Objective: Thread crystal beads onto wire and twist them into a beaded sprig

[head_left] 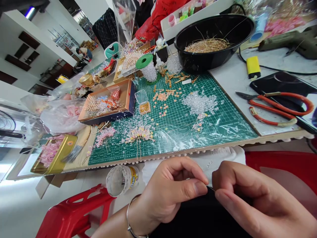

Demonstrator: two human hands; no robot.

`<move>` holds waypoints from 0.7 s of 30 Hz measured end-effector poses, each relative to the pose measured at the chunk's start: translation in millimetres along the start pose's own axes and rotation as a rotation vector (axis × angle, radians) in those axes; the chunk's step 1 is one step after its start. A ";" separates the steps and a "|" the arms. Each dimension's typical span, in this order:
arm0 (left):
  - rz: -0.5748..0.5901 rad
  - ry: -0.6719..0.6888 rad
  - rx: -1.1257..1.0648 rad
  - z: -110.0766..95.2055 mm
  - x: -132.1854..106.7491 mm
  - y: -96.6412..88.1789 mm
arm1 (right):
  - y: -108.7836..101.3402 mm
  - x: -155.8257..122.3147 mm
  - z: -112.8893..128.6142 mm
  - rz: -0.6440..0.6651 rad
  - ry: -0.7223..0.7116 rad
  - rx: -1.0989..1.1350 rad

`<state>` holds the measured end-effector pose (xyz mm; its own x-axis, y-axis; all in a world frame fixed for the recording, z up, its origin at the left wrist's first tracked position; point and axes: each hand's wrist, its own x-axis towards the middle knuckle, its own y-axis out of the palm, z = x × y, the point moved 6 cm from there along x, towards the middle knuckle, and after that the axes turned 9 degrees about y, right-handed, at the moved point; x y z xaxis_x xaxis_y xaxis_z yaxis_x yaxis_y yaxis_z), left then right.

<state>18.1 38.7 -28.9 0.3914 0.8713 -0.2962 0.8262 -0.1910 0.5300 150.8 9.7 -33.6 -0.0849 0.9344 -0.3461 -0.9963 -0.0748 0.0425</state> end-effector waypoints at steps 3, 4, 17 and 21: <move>0.010 0.001 -0.007 1.2 -0.9 0.0 | -1.5 1.3 -1.5 0.045 -0.034 -0.002; 0.013 0.007 -0.002 1.1 -1.2 0.2 | -1.9 1.5 -1.8 0.056 -0.038 -0.006; -0.008 0.036 0.095 0.2 -1.3 -0.7 | -0.4 -1.9 3.3 -0.060 -0.032 -0.041; 0.003 -0.012 0.028 3.4 0.0 -0.8 | -3.7 1.8 2.0 0.038 -0.118 -0.075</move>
<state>18.8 37.3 -32.0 0.3987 0.8650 -0.3047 0.8360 -0.2062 0.5086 154.4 12.4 -32.5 -0.1251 0.9643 -0.2332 -0.9910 -0.1329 -0.0179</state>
